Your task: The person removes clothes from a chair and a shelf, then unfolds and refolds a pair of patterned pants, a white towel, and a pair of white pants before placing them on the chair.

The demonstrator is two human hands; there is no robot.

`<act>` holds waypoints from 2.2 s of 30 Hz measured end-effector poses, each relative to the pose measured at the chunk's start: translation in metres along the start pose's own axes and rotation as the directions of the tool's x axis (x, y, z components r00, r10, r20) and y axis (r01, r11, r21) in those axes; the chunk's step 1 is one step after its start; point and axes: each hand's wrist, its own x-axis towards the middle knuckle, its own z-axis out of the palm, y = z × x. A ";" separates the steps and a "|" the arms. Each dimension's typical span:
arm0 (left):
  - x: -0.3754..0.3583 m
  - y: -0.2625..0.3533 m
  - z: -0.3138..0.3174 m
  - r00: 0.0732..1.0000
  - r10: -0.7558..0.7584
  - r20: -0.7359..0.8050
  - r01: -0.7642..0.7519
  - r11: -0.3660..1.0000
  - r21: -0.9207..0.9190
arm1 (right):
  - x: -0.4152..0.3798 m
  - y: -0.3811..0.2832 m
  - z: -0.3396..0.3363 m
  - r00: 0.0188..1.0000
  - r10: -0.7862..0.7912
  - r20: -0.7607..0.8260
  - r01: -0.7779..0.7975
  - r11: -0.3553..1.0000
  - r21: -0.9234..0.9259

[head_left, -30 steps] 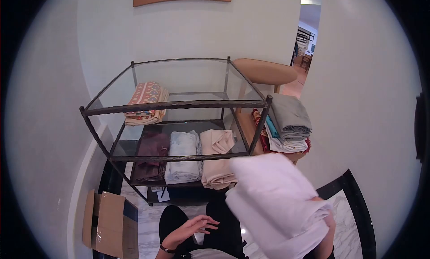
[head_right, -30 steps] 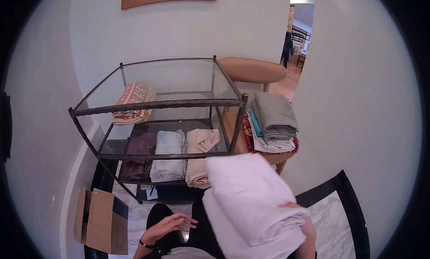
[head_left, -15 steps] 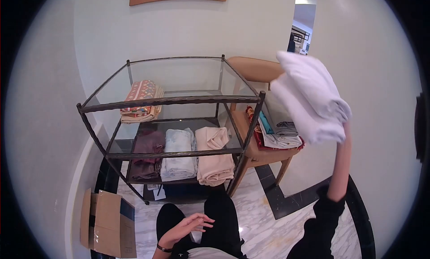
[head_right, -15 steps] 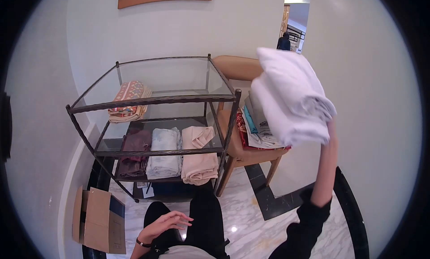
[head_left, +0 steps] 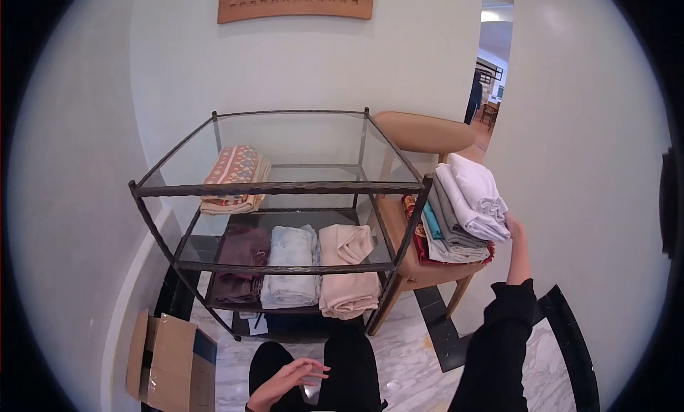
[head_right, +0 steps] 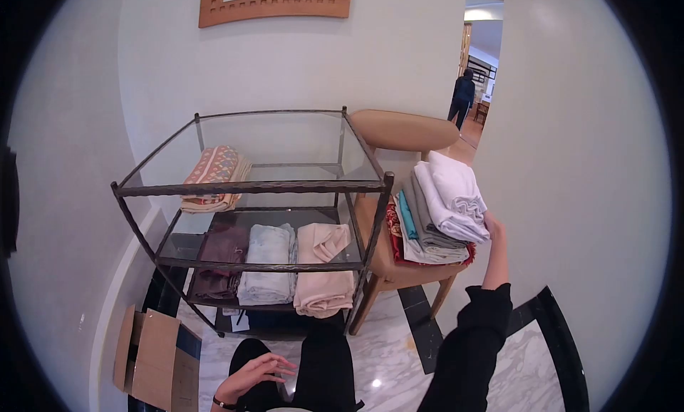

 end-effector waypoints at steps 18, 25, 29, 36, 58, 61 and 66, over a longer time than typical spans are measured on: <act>0.022 0.001 0.005 1.000 -0.022 0.015 0.021 0.999 0.050 | -0.038 -0.041 0.054 0.979 -0.140 0.148 0.166 0.968 -0.186; 0.020 0.000 0.003 1.000 0.005 0.012 -0.006 0.998 0.068 | -0.043 -0.054 0.061 0.991 -0.055 0.118 0.078 0.977 -0.199; 0.017 0.003 0.001 1.000 0.000 -0.011 0.001 0.998 0.056 | -0.045 -0.079 0.061 0.988 0.027 0.150 0.018 0.955 -0.295; 0.017 0.002 -0.003 1.000 -0.003 -0.019 0.004 0.999 0.048 | -0.078 -0.114 0.097 0.818 -0.559 -0.135 0.363 0.684 -0.633; 0.019 -0.003 -0.008 1.000 0.009 -0.022 -0.008 0.999 0.034 | -0.100 -0.160 0.114 0.332 -0.870 -0.364 0.328 0.468 -0.821; 0.019 -0.003 -0.009 1.000 0.023 -0.011 -0.022 0.999 0.029 | -0.113 -0.166 0.099 0.112 -0.862 -0.494 0.467 0.485 -0.739; 0.024 -0.006 -0.011 1.000 0.007 -0.011 -0.006 0.999 0.033 | -0.208 -0.166 0.111 -0.171 -0.688 -0.705 0.738 0.384 -0.554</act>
